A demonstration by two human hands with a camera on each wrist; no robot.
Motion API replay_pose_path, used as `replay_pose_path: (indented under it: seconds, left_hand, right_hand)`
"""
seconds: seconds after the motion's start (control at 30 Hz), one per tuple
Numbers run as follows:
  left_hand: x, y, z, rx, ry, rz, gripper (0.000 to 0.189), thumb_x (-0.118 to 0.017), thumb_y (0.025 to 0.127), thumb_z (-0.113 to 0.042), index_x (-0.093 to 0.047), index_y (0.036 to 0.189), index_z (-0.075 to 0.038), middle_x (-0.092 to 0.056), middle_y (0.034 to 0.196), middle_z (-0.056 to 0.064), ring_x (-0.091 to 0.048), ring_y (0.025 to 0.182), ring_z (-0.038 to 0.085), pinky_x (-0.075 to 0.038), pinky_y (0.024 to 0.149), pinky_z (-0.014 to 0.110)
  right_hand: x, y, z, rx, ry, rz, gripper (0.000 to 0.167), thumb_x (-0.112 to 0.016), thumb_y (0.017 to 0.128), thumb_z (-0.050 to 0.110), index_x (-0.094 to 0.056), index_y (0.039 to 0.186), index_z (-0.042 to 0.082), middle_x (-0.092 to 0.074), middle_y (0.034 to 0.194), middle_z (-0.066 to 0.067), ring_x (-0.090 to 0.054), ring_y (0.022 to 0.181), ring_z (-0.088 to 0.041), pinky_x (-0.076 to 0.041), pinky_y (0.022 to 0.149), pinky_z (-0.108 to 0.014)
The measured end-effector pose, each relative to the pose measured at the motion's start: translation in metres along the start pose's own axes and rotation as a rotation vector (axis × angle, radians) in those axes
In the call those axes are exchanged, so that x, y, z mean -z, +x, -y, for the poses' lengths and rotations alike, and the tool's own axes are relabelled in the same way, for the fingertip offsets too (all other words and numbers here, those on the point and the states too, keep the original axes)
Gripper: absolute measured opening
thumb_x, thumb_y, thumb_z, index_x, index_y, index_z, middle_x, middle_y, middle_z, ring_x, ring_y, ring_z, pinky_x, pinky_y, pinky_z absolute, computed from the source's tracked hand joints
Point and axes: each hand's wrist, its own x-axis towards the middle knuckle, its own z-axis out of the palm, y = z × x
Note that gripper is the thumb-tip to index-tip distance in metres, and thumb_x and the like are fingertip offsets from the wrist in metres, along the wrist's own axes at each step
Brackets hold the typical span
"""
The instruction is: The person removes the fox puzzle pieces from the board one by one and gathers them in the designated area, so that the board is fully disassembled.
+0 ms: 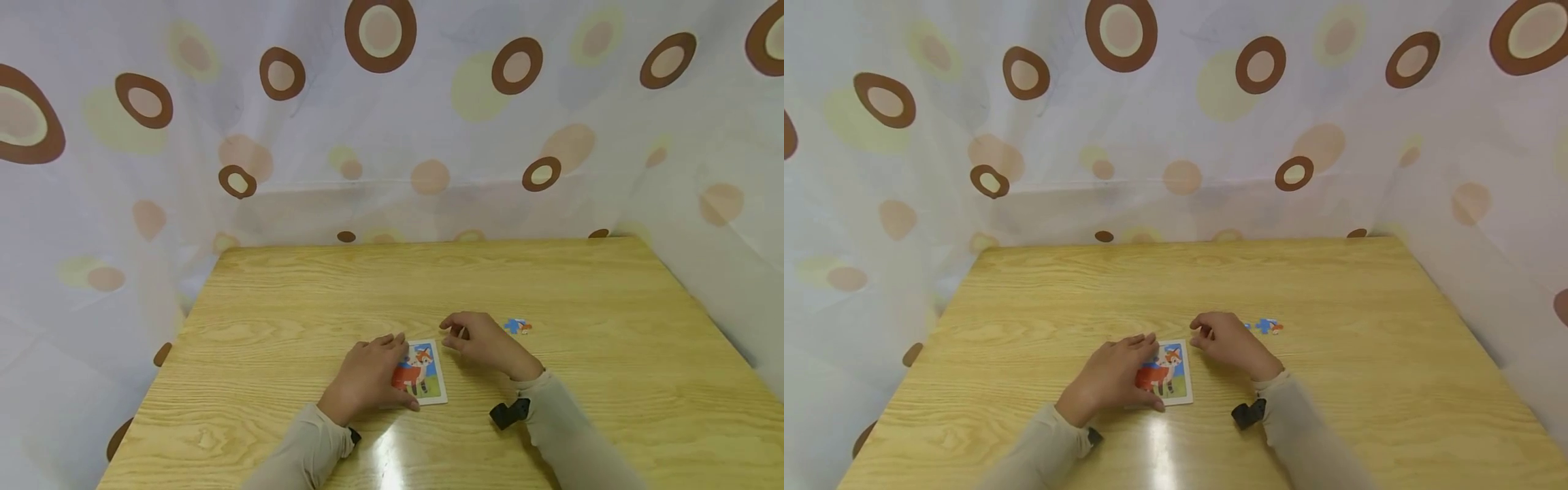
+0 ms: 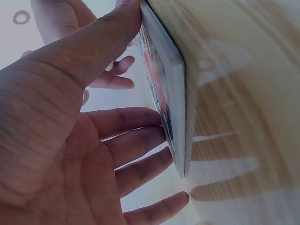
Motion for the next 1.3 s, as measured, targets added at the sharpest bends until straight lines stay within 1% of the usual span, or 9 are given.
replay_pose_path:
  seconds: [0.1,0.2,0.4,0.63,0.77,0.87,1.03,1.17,1.3]
  left_hand:
    - [0.0,0.0,0.0,0.001,-0.008,0.0,0.104,-0.084,0.073,-0.067,-0.052,0.152,-0.007,-0.048,0.158,0.009,-0.045,0.144,0.028,-0.045,0.107,0.053]
    - [0.0,0.0,0.0,0.001,-0.014,-0.003,0.103,-0.085,0.073,-0.066,-0.052,0.152,-0.007,-0.048,0.158,0.009,-0.045,0.144,0.028,-0.045,0.107,0.053]
    - [0.001,-0.001,0.0,0.003,-0.025,-0.003,0.103,-0.085,0.074,-0.065,-0.052,0.152,-0.008,-0.048,0.158,0.009,-0.045,0.144,0.028,-0.044,0.107,0.054]
    - [0.0,0.0,0.0,-0.007,-0.016,-0.02,0.102,-0.085,0.073,-0.066,-0.053,0.151,-0.008,-0.05,0.156,0.011,-0.047,0.143,0.029,-0.04,0.111,0.056]
    - [-0.001,0.0,0.001,-0.01,-0.009,-0.034,0.102,-0.086,0.072,-0.066,-0.054,0.15,-0.008,-0.052,0.154,0.011,-0.048,0.142,0.029,-0.037,0.112,0.059]
    - [-0.001,-0.001,0.001,-0.01,-0.009,-0.039,0.102,-0.087,0.071,-0.065,-0.055,0.149,-0.008,-0.053,0.153,0.011,-0.049,0.141,0.029,-0.037,0.112,0.059]
    - [-0.001,-0.002,0.0,-0.014,-0.015,-0.045,0.101,-0.087,0.071,-0.064,-0.055,0.148,-0.008,-0.053,0.153,0.011,-0.049,0.14,0.029,-0.037,0.112,0.059]
    - [-0.001,-0.002,0.0,-0.013,-0.022,-0.046,0.101,-0.088,0.071,-0.064,-0.055,0.148,-0.008,-0.053,0.153,0.012,-0.049,0.14,0.03,-0.037,0.112,0.059]
    - [-0.001,-0.002,0.0,-0.009,-0.024,-0.044,0.101,-0.088,0.071,-0.064,-0.055,0.149,-0.007,-0.053,0.153,0.012,-0.049,0.141,0.03,-0.037,0.113,0.059]
  right_hand:
    - [-0.007,0.001,0.007,0.038,0.001,0.023,0.019,-0.067,0.099,0.004,-0.07,0.115,-0.006,-0.066,0.088,-0.002,-0.056,0.068,-0.01,-0.049,0.061,-0.028]
    - [-0.012,0.0,0.011,0.061,-0.027,0.031,0.015,-0.067,0.097,0.003,-0.073,0.111,-0.001,-0.064,0.085,0.001,-0.054,0.071,-0.009,-0.048,0.064,-0.028]
    - [-0.019,0.0,0.014,0.04,-0.085,0.031,0.011,-0.072,0.095,0.005,-0.074,0.106,0.006,-0.06,0.08,0.005,-0.051,0.068,-0.008,-0.045,0.062,-0.028]
    - [-0.025,0.0,0.022,0.0,-0.154,0.036,0.018,-0.077,0.091,0.007,-0.069,0.108,0.008,-0.054,0.078,0.005,-0.048,0.067,-0.011,-0.042,0.061,-0.028]
    - [-0.029,-0.002,0.025,-0.01,-0.18,0.034,0.02,-0.076,0.091,0.005,-0.067,0.109,0.007,-0.053,0.081,0.004,-0.048,0.07,-0.012,-0.041,0.062,-0.029]
    - [-0.032,-0.003,0.025,0.006,-0.189,0.036,0.021,-0.074,0.093,0.003,-0.064,0.11,0.005,-0.052,0.085,0.002,-0.047,0.071,-0.012,-0.042,0.062,-0.029]
    - [-0.035,-0.002,0.025,0.001,-0.214,0.034,0.022,-0.072,0.094,0.001,-0.059,0.111,0.005,-0.051,0.089,0.001,-0.048,0.073,-0.013,-0.042,0.064,-0.03]
    - [-0.037,-0.001,0.025,-0.013,-0.215,0.03,0.023,-0.071,0.094,-0.001,-0.057,0.111,0.006,-0.049,0.094,-0.002,-0.049,0.075,-0.015,-0.044,0.066,-0.032]
    - [-0.037,-0.001,0.024,0.0,-0.217,0.019,0.025,-0.072,0.093,-0.002,-0.056,0.11,0.006,-0.047,0.098,-0.004,-0.049,0.076,-0.017,-0.046,0.066,-0.033]
